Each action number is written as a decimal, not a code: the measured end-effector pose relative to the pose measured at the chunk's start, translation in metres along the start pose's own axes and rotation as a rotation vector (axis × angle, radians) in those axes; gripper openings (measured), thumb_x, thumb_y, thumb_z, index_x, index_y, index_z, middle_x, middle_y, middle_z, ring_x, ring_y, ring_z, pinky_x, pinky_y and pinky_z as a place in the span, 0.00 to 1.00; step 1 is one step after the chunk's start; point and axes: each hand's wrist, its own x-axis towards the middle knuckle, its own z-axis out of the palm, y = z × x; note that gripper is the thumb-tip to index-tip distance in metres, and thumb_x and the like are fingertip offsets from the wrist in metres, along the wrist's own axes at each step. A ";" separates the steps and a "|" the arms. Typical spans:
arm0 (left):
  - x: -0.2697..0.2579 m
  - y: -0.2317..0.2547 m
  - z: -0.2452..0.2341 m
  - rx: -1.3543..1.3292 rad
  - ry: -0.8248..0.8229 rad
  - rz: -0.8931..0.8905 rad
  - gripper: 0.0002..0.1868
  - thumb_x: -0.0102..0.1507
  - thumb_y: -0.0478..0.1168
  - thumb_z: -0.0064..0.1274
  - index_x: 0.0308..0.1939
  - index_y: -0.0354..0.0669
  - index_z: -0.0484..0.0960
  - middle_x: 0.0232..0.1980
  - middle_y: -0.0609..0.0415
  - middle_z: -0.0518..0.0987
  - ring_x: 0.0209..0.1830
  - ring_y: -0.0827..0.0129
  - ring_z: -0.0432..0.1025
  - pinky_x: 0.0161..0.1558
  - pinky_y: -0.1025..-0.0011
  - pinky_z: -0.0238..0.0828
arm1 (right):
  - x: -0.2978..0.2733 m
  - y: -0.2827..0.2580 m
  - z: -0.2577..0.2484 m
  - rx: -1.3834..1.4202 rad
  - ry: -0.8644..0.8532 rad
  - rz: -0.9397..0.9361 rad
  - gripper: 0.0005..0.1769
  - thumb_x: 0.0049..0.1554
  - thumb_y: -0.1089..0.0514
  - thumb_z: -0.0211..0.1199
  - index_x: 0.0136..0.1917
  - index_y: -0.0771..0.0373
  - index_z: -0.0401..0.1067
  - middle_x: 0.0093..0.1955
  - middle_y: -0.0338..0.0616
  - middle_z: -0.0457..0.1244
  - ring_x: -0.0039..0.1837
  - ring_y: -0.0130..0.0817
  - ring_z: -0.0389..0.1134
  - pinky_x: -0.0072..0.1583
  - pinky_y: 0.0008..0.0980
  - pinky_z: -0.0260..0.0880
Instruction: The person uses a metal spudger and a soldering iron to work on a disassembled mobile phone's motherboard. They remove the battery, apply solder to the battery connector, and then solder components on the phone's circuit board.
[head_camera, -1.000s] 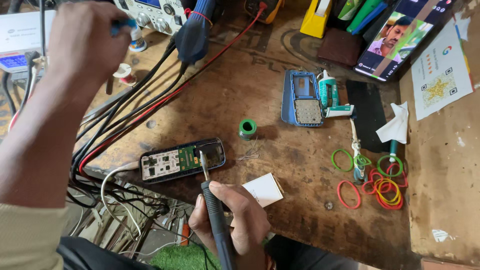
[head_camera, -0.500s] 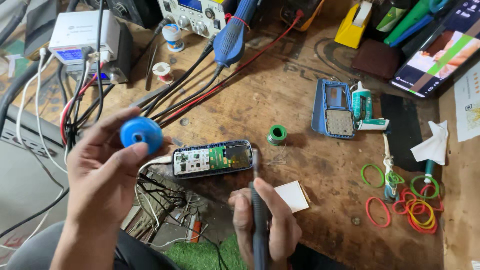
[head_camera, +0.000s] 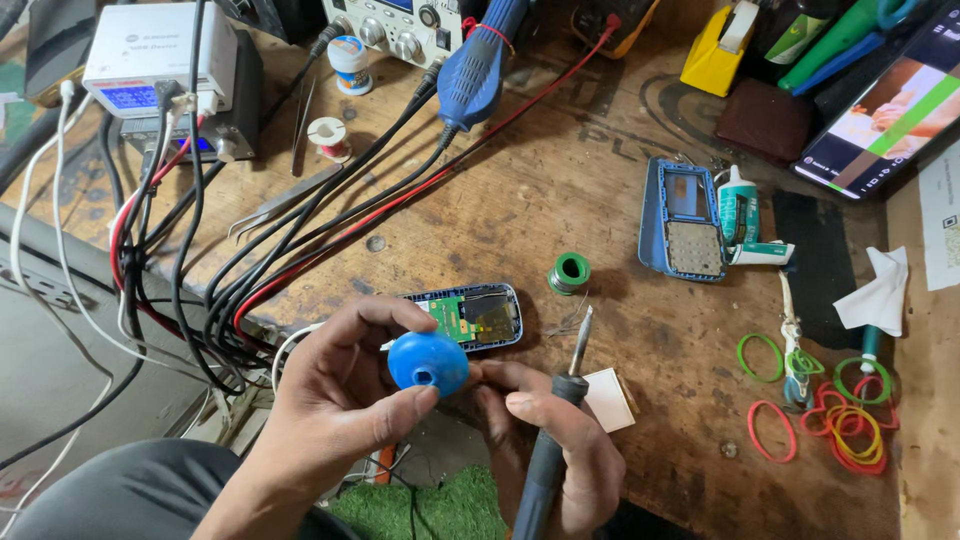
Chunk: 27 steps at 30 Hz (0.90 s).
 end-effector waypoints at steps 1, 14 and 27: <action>0.000 0.001 -0.001 0.007 -0.006 0.010 0.27 0.59 0.30 0.65 0.60 0.33 0.72 0.54 0.46 0.79 0.54 0.63 0.79 0.56 0.67 0.75 | -0.001 0.000 0.000 0.028 -0.012 0.011 0.19 0.57 0.75 0.67 0.57 0.61 0.66 0.54 0.62 0.71 0.58 0.45 0.78 0.58 0.37 0.82; -0.010 0.024 -0.002 0.221 -0.193 -0.162 0.17 0.61 0.32 0.62 0.53 0.35 0.76 0.47 0.53 0.75 0.48 0.73 0.69 0.50 0.73 0.68 | -0.002 -0.005 -0.001 0.062 0.041 0.000 0.21 0.60 0.72 0.65 0.60 0.57 0.61 0.51 0.53 0.68 0.50 0.32 0.72 0.53 0.29 0.77; -0.004 0.018 0.012 0.313 -0.088 -0.317 0.13 0.61 0.39 0.65 0.41 0.38 0.77 0.31 0.62 0.75 0.29 0.82 0.66 0.27 0.81 0.60 | -0.001 -0.007 -0.009 -0.002 -0.099 -0.067 0.24 0.60 0.72 0.64 0.61 0.55 0.59 0.49 0.50 0.68 0.50 0.32 0.73 0.52 0.30 0.77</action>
